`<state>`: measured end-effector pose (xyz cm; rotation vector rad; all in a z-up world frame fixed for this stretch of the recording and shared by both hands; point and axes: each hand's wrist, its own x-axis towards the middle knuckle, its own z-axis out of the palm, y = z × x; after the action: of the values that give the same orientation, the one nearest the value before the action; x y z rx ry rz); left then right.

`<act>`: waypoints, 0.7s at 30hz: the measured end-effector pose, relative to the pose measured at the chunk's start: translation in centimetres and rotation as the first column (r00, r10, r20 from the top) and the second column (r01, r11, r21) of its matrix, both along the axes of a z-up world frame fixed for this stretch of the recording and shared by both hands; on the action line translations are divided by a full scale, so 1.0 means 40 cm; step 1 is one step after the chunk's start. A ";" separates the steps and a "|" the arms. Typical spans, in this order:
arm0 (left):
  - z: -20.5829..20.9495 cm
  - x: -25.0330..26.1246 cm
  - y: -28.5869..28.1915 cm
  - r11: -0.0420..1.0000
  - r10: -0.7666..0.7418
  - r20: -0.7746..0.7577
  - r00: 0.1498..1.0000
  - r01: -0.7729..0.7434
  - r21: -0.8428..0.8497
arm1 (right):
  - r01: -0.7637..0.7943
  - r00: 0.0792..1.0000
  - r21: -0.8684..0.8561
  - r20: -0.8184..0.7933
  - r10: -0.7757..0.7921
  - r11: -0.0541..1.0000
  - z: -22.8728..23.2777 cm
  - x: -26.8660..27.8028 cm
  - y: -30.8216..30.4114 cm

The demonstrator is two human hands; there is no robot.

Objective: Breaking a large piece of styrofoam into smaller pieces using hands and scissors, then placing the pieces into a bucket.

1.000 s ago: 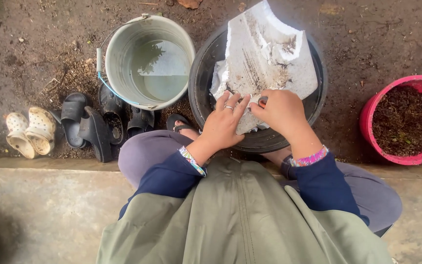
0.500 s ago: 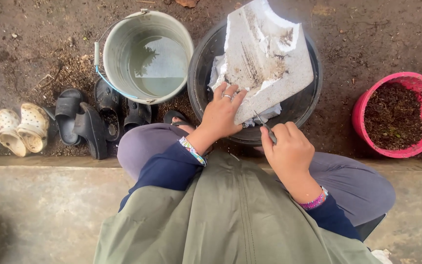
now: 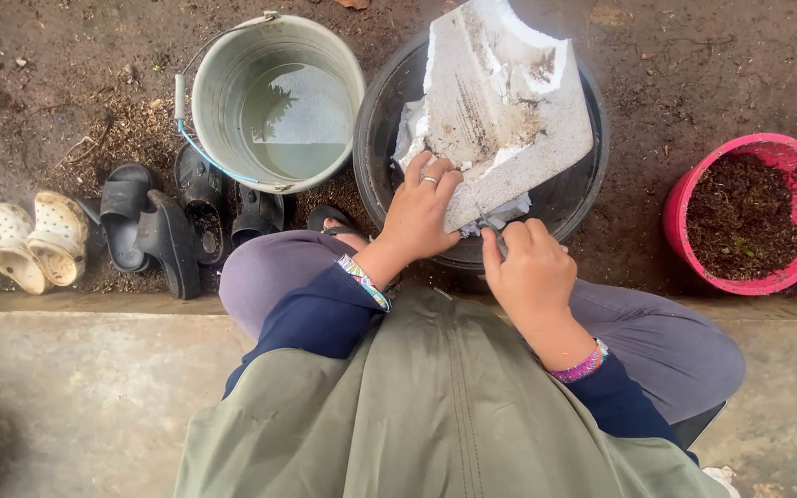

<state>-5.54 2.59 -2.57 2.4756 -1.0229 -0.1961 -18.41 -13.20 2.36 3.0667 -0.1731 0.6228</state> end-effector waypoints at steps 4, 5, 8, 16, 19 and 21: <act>-0.018 -0.008 -0.006 1.000 0.018 -0.001 1.000 -0.018 -0.017 | -0.036 0.997 -0.092 0.059 0.041 0.995 -0.011 0.016 0.043; -0.024 -0.011 -0.009 0.999 0.028 0.020 0.999 -0.028 -0.018 | -0.034 0.995 -0.130 0.094 0.046 0.991 -0.023 0.017 0.056; -0.039 -0.016 -0.014 0.999 0.044 0.048 0.998 -0.043 -0.028 | -0.038 0.986 -0.201 0.153 0.070 0.979 -0.033 0.036 0.084; -0.053 -0.013 -0.017 0.997 0.050 0.081 0.995 -0.046 -0.056 | -0.054 0.989 -0.214 0.122 0.082 0.975 -0.018 0.076 0.033; -0.054 -0.018 -0.010 1.000 0.013 0.044 0.999 -0.012 -0.024 | -0.099 0.995 0.012 -0.031 0.099 0.995 -0.004 0.094 -0.027; -0.039 -0.015 -0.010 1.000 0.005 0.049 0.999 -0.005 -0.010 | -0.096 0.973 0.225 -0.186 0.140 0.970 -0.026 0.116 -0.071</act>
<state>-6.14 2.21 -4.11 2.4847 -1.0350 -0.1286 -13.79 -16.04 1.32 3.3431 -0.0577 0.3101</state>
